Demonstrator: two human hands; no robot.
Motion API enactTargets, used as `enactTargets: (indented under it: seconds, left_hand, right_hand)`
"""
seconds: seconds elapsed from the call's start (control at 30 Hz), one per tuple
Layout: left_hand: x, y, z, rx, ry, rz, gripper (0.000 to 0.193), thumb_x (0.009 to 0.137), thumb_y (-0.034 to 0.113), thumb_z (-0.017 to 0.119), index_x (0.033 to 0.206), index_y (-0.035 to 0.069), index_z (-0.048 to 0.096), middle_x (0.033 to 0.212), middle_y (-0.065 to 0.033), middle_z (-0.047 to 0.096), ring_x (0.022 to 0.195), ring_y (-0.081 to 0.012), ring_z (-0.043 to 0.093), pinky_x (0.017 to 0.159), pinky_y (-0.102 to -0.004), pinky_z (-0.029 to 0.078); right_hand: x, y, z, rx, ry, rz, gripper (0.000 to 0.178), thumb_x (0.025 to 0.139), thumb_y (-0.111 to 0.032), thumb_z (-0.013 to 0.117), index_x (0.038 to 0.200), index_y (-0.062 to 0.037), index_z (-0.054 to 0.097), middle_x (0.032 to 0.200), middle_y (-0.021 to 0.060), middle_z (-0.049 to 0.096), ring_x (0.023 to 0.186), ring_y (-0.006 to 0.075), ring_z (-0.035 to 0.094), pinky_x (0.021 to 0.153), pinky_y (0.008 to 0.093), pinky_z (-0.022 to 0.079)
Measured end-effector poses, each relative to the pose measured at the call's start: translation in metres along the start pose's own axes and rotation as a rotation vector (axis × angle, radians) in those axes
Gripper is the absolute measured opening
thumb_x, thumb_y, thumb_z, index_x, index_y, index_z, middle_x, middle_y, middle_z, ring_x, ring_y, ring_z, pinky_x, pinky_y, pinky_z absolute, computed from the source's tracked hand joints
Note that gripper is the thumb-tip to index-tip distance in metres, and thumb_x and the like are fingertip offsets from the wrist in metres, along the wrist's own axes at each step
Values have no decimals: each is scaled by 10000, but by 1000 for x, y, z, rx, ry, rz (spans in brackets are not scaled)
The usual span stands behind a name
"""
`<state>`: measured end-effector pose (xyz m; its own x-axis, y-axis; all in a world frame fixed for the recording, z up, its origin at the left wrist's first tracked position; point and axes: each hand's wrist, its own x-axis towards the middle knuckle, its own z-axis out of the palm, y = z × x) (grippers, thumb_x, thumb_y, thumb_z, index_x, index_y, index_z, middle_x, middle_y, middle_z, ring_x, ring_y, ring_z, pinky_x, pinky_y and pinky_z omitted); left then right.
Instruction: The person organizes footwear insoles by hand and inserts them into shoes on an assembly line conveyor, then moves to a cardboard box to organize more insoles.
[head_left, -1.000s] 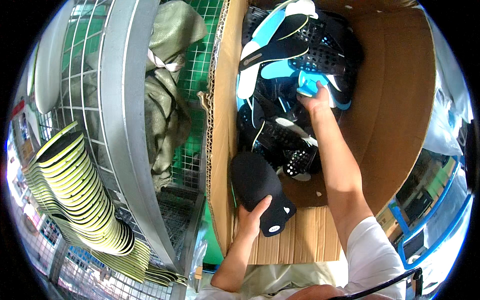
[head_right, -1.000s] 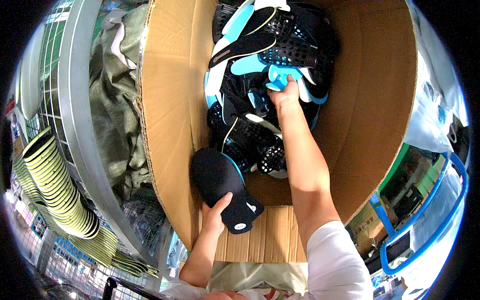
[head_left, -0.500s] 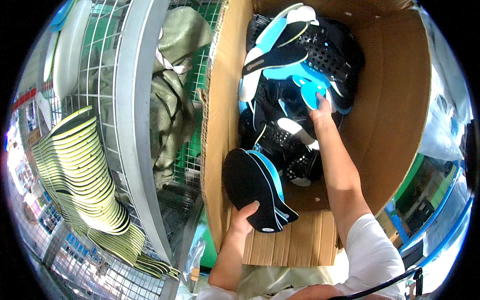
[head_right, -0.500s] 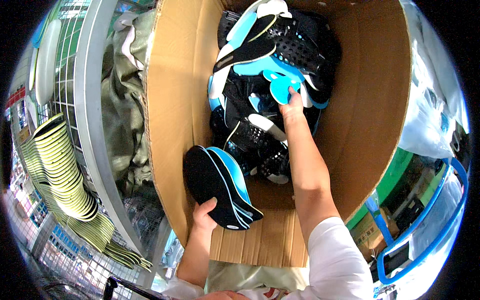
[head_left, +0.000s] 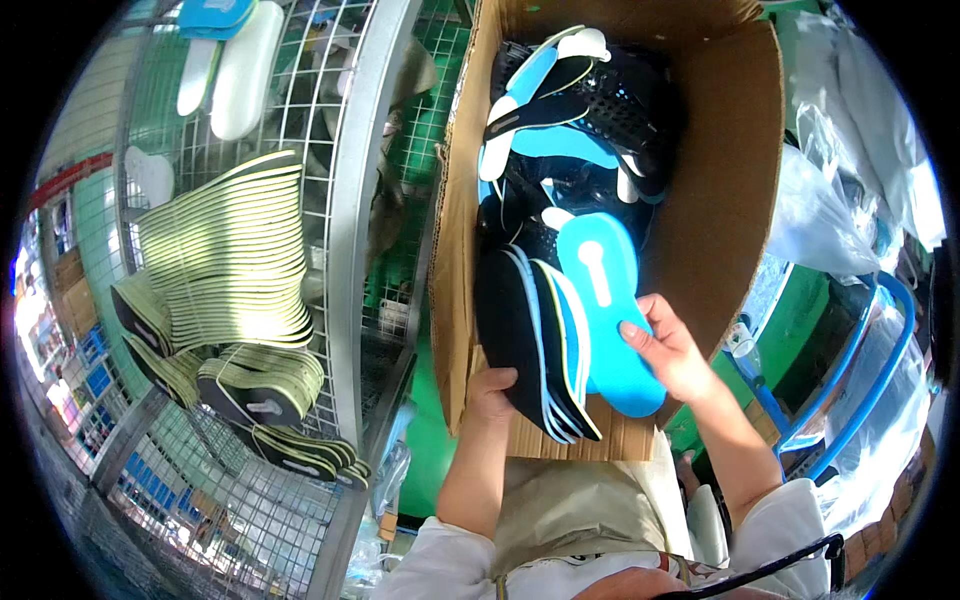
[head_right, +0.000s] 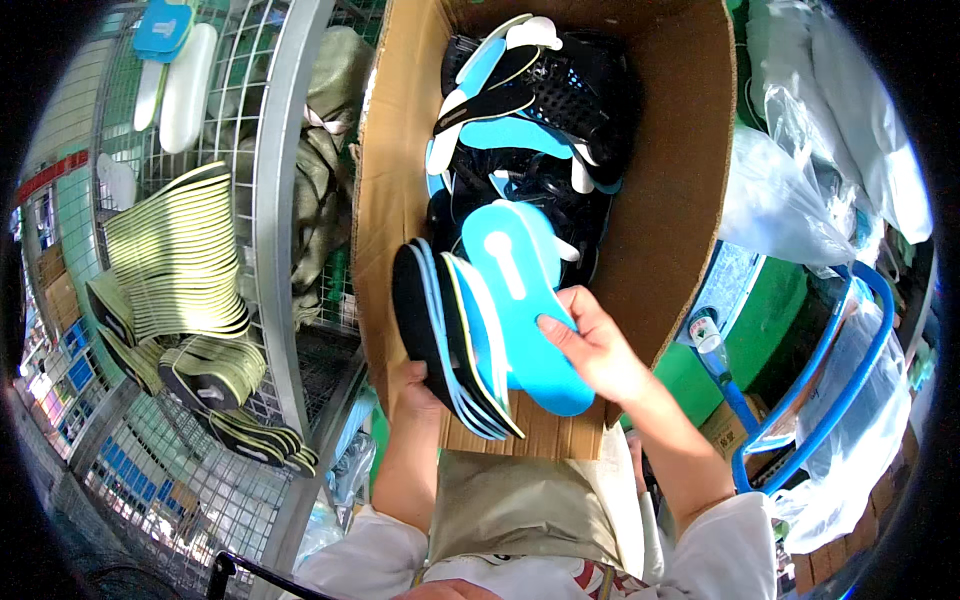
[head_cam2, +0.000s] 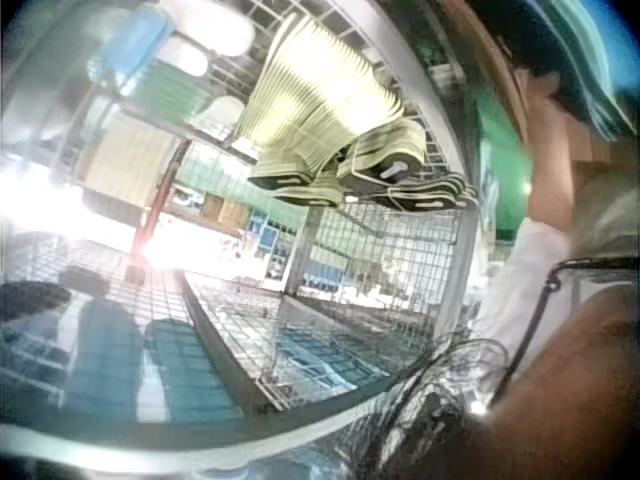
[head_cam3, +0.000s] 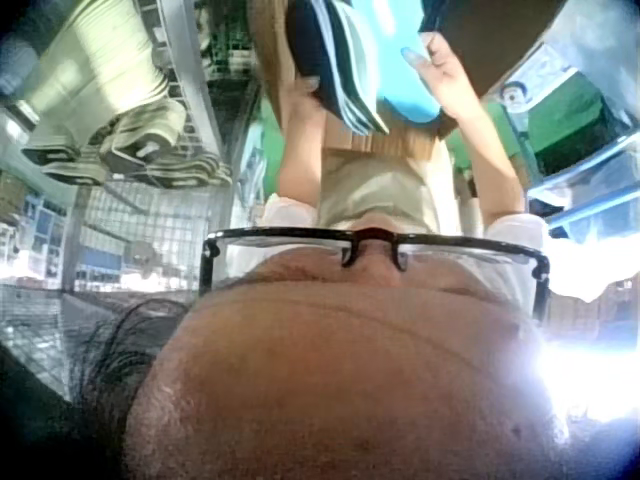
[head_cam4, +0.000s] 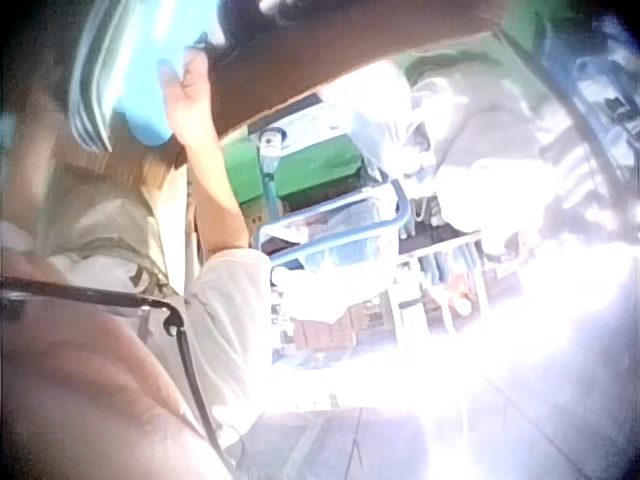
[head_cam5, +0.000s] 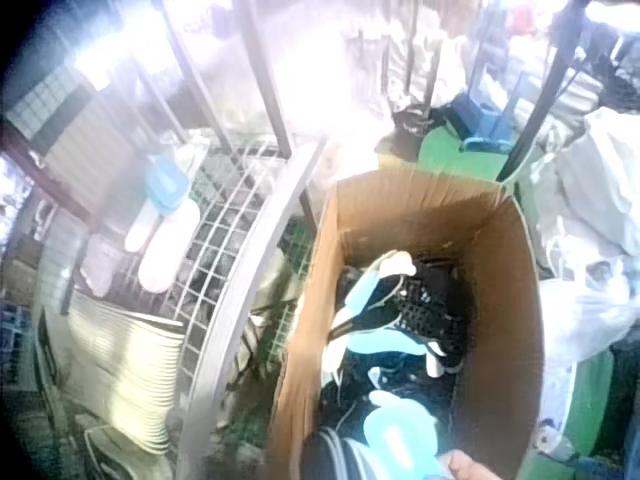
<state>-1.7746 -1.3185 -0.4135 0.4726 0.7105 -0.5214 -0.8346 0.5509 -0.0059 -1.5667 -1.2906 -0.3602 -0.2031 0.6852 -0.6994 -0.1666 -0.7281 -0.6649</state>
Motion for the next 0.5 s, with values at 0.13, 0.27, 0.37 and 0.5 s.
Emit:
enactTargets:
  seconds: [0.13, 0.27, 0.37, 0.5]
  left_hand:
    - [-8, -6, 22, -78, -72, 40, 692, 588, 120, 577, 1212, -22, 314, 1151, -171, 460, 1009, -284, 499, 874, -373, 404]
    - [-16, 2, 45, 117, 39, 47, 662, 597, 128, 566, 1197, -22, 329, 1132, -174, 473, 997, -286, 507, 861, -383, 415]
    - [-19, 12, 51, 158, 63, 133, 622, 613, 128, 558, 1177, -27, 348, 1095, -171, 499, 985, -284, 515, 856, -370, 421]
    - [-21, 16, 59, 243, 151, 139, 587, 633, 269, 535, 1131, -16, 412, 994, -146, 547, 898, -279, 551, 797, -396, 450]
  right_hand:
    - [-15, -5, 16, -8, 25, -76, 163, 862, -140, 452, 965, -40, 374, 860, 15, 464, 809, 55, 426, 714, 204, 373]
    - [-31, -18, 14, 64, -13, -136, 129, 822, -72, 510, 919, -34, 435, 864, 4, 471, 785, 55, 447, 695, 198, 382]
    - [-39, -47, -17, -9, 65, -111, 116, 772, -14, 558, 875, -26, 506, 899, 14, 513, 796, 61, 478, 704, 210, 399]
    - [-57, -96, -48, -513, 149, -313, 200, 708, 48, 570, 868, -69, 596, 913, 41, 530, 831, 120, 498, 765, 266, 390]
